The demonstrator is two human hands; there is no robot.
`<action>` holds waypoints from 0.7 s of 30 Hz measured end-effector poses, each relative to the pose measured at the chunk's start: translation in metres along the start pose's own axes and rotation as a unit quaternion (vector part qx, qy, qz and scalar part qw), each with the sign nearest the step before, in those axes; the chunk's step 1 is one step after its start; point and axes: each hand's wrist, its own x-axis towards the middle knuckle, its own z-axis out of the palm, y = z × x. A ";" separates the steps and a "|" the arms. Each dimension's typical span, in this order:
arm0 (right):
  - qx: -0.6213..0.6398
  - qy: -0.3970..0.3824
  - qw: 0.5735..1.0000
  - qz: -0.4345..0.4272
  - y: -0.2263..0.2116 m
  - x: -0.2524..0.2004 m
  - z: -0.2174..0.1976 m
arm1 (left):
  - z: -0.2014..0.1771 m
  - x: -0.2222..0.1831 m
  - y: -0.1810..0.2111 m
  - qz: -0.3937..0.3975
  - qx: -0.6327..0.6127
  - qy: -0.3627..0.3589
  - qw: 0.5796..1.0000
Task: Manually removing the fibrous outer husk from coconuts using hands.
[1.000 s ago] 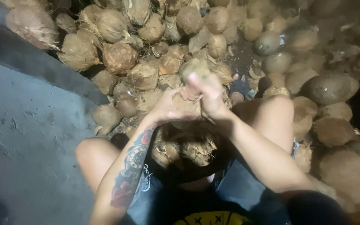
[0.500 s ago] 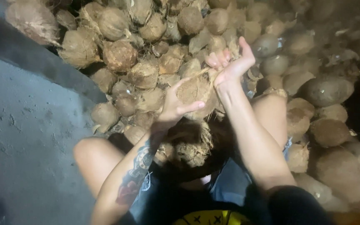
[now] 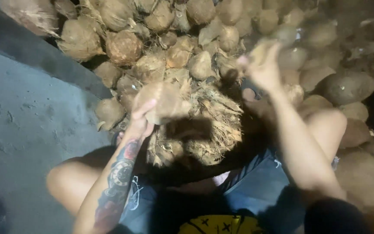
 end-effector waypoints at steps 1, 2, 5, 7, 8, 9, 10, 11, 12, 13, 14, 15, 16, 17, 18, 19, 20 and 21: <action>0.000 0.001 1.000 0.003 0.026 0.008 0.018 | -0.008 -0.002 -0.011 -0.003 -0.001 0.000 1.000; -0.080 -0.040 0.996 0.000 0.051 0.018 0.038 | -0.017 -0.004 -0.021 -0.003 -0.023 0.077 0.997; -0.275 -0.141 0.951 -0.016 0.119 0.037 0.102 | -0.003 -0.011 -0.018 -0.001 -0.026 0.136 0.990; -0.387 -0.197 0.900 -0.033 0.174 0.056 0.138 | 0.019 -0.014 -0.002 0.006 -0.005 0.120 0.993; -0.445 -0.293 0.845 -0.044 0.210 0.068 0.152 | 0.028 -0.016 0.007 0.004 0.024 0.091 0.996; -0.498 -0.384 0.776 -0.054 0.245 0.082 0.167 | 0.038 -0.017 0.016 0.002 0.054 0.062 0.997; -0.498 -0.383 0.776 -0.057 0.238 0.093 0.171 | 0.024 -0.011 0.009 0.004 0.056 0.063 0.996; -0.517 -0.316 0.786 -0.123 0.231 0.105 0.175 | 0.009 -0.005 0.002 -0.005 0.092 0.076 0.993; -0.533 -0.249 0.786 -0.188 0.227 0.114 0.178 | -0.005 -0.003 -0.008 -0.016 0.126 0.093 0.988; -0.534 -0.253 0.784 -0.191 0.174 0.070 0.154 | -0.009 -0.001 -0.015 -0.015 0.125 0.098 0.987; -0.389 -0.230 0.863 -0.226 0.098 0.031 0.129 | -0.014 0.004 -0.020 0.018 0.179 0.075 0.981; -0.232 -0.201 0.917 -0.254 0.007 -0.012 0.098 | -0.019 0.009 -0.025 0.051 0.233 0.051 0.970; -0.232 -0.201 0.917 -0.256 -0.004 -0.022 0.094 | -0.026 0.012 -0.029 0.052 0.233 0.052 0.970; -0.136 -0.182 0.917 -0.328 -0.014 -0.032 0.089 | -0.032 0.016 -0.034 0.067 0.293 0.029 0.953; -0.039 -0.160 0.904 -0.395 -0.023 -0.042 0.083 | -0.038 0.020 -0.041 0.080 0.349 0.005 0.934; -0.041 -0.160 0.904 -0.395 -0.026 -0.044 0.086 | -0.032 0.023 -0.049 0.081 0.348 0.005 0.934; -0.060 -0.177 0.888 -0.420 -0.029 -0.046 0.090 | -0.026 0.025 -0.057 0.081 0.317 0.019 0.945; -0.080 -0.194 0.870 -0.446 -0.032 -0.049 0.094 | -0.020 0.027 -0.064 0.082 0.287 0.032 0.954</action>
